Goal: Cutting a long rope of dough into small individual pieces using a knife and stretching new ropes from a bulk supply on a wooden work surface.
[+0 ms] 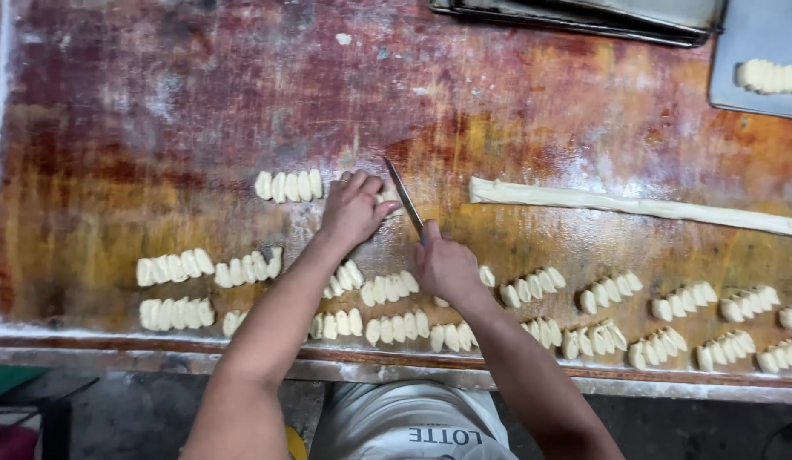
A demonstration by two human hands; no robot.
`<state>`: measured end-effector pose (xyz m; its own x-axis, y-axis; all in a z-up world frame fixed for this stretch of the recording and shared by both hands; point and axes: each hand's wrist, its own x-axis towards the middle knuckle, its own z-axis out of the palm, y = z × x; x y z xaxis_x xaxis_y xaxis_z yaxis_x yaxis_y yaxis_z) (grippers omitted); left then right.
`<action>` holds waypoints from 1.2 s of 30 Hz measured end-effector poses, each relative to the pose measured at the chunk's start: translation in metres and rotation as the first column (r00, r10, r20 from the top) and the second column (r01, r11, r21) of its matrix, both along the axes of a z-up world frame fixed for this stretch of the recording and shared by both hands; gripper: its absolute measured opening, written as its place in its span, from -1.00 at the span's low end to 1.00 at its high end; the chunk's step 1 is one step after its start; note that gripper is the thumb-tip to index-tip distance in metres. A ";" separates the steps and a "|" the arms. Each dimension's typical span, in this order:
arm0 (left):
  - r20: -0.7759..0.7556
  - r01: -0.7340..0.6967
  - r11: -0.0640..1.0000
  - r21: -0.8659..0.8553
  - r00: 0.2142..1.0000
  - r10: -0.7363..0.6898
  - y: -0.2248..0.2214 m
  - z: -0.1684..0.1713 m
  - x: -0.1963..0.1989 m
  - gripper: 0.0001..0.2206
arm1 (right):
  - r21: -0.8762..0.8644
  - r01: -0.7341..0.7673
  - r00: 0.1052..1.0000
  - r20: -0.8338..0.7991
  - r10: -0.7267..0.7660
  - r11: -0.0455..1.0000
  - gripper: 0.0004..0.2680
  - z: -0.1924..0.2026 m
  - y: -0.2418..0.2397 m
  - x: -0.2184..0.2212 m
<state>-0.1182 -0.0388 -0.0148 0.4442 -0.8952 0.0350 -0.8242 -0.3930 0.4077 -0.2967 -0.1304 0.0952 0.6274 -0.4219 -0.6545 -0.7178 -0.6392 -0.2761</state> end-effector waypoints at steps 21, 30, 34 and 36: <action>-0.148 0.228 0.972 -0.056 0.961 -0.233 -0.016 0.006 0.015 -0.88 | -0.042 0.175 0.975 0.146 -0.167 0.984 -0.72 -0.003 -0.053 -0.047; -0.303 0.088 0.994 0.057 0.951 -0.067 -0.010 0.023 0.014 -0.87 | -0.010 0.146 0.983 0.110 -0.144 0.989 -0.72 0.036 -0.028 -0.031; -0.257 0.075 0.997 -0.002 0.964 -0.073 -0.007 0.017 0.010 -0.91 | 0.058 0.155 0.977 0.140 -0.162 0.986 -0.73 0.037 -0.010 -0.022; -0.277 0.038 0.999 0.034 0.960 -0.027 -0.004 0.031 0.007 -0.90 | 0.140 0.139 0.971 0.177 -0.163 0.980 -0.74 0.036 0.000 -0.015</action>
<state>-0.1107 -0.0430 0.0162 0.4027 -0.9075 -0.1197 -0.6939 -0.3879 0.6067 -0.3122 -0.1307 0.1308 0.6787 -0.4433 -0.5855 -0.7315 -0.4790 -0.4852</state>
